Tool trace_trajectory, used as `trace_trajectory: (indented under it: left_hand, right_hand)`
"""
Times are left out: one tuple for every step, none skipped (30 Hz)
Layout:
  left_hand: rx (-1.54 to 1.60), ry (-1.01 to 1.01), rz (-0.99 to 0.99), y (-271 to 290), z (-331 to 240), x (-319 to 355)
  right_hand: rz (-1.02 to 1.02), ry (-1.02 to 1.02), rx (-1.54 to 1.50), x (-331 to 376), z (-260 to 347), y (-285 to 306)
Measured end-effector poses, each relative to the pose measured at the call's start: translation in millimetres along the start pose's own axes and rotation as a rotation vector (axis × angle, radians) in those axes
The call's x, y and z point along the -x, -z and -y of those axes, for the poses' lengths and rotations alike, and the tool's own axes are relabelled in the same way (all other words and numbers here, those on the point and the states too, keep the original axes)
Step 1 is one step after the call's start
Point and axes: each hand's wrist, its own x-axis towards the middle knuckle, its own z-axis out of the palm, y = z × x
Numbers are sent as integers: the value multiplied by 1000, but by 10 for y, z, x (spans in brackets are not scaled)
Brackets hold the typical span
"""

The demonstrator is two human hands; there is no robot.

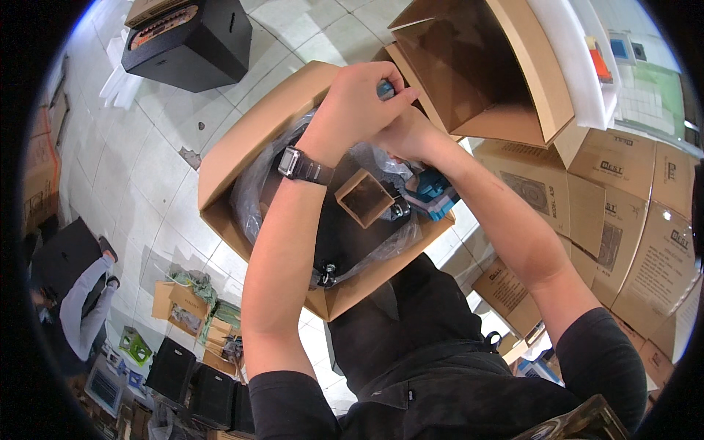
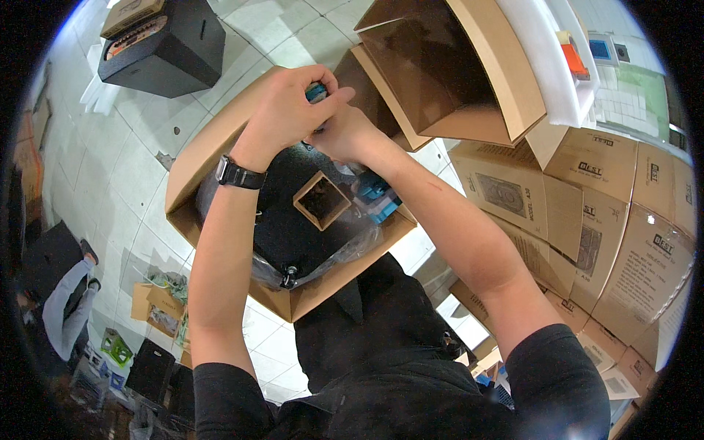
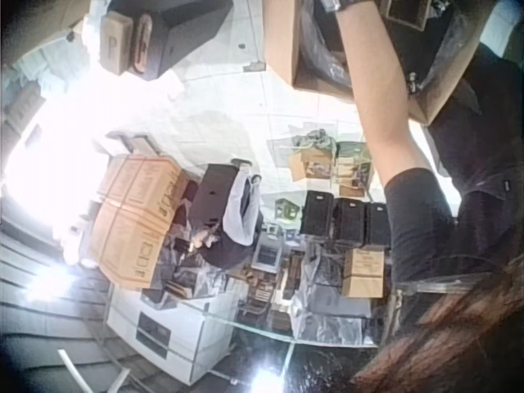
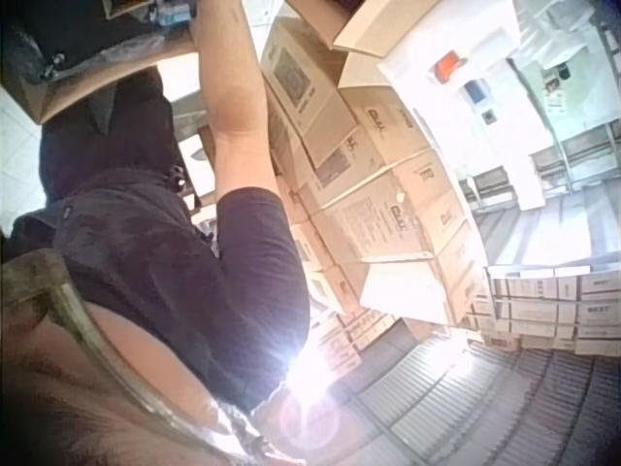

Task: The person uses a cordless drill to fasten screws into the bottom of a black speaker-like object inside a cardboard box. They repeatedly position screws and drive them in, working on multiple attachment points on the object's base.

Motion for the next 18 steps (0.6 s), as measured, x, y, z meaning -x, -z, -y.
trace_trajectory:
  left_hand:
    - [4, -4, 0, -2, -5, 3]
    - [4, 10, 9, -1, -9, 5]
    - [4, 25, 17, 2, -14, 6]
    - [4, 38, 26, 5, -27, 3]
    - [8, 39, 26, 5, -36, -2]
    - [11, 39, 26, 4, -43, -8]
    - [14, 41, 25, 7, -44, -7]
    - [11, 50, 28, 10, -43, -5]
    - [9, 58, 31, 12, -41, -3]
    - [7, 65, 34, 11, -39, -5]
    - [4, 60, 29, 7, -29, -7]
    - [0, 54, 23, 0, -12, -9]
    - [-2, 49, 18, 1, -21, -14]
    - [-2, 75, 36, 5, -30, -17]
    - [-1, 102, 54, 13, -43, -22]
    - [-2, 128, 70, 22, -61, -27]
    - [-5, 121, 66, 16, -53, -30]
    - [-8, 114, 62, 4, -34, -35]
  right_hand:
    - [1, -8, -15, 2, 2, -1]
    - [2, -16, -29, 5, 6, -1]
    - [2, -24, -44, 6, 8, -3]
    - [-2, -27, -45, 0, -5, -7]
    - [-6, -30, -47, -15, -30, -16]
    - [-10, -33, -49, -22, -44, -20]
    - [-11, -29, -25, -19, -32, -19]
    - [-12, -26, -1, -12, -9, -11]
    - [-13, -23, 22, -9, 3, -8]
    - [-11, -18, 18, -13, -5, -13]
    - [-9, -13, 14, -21, -17, -18]
    - [-7, -7, 9, -27, -24, -20]
    - [-1, -11, 8, -34, -26, -17]
    - [5, -15, 7, -40, -25, -14]
    - [11, -18, 5, -44, -26, -13]
    - [5, -19, -16, -41, -26, -15]
    - [-2, -20, -37, -37, -26, -19]
    - [-9, -22, -59, -35, -27, -21]
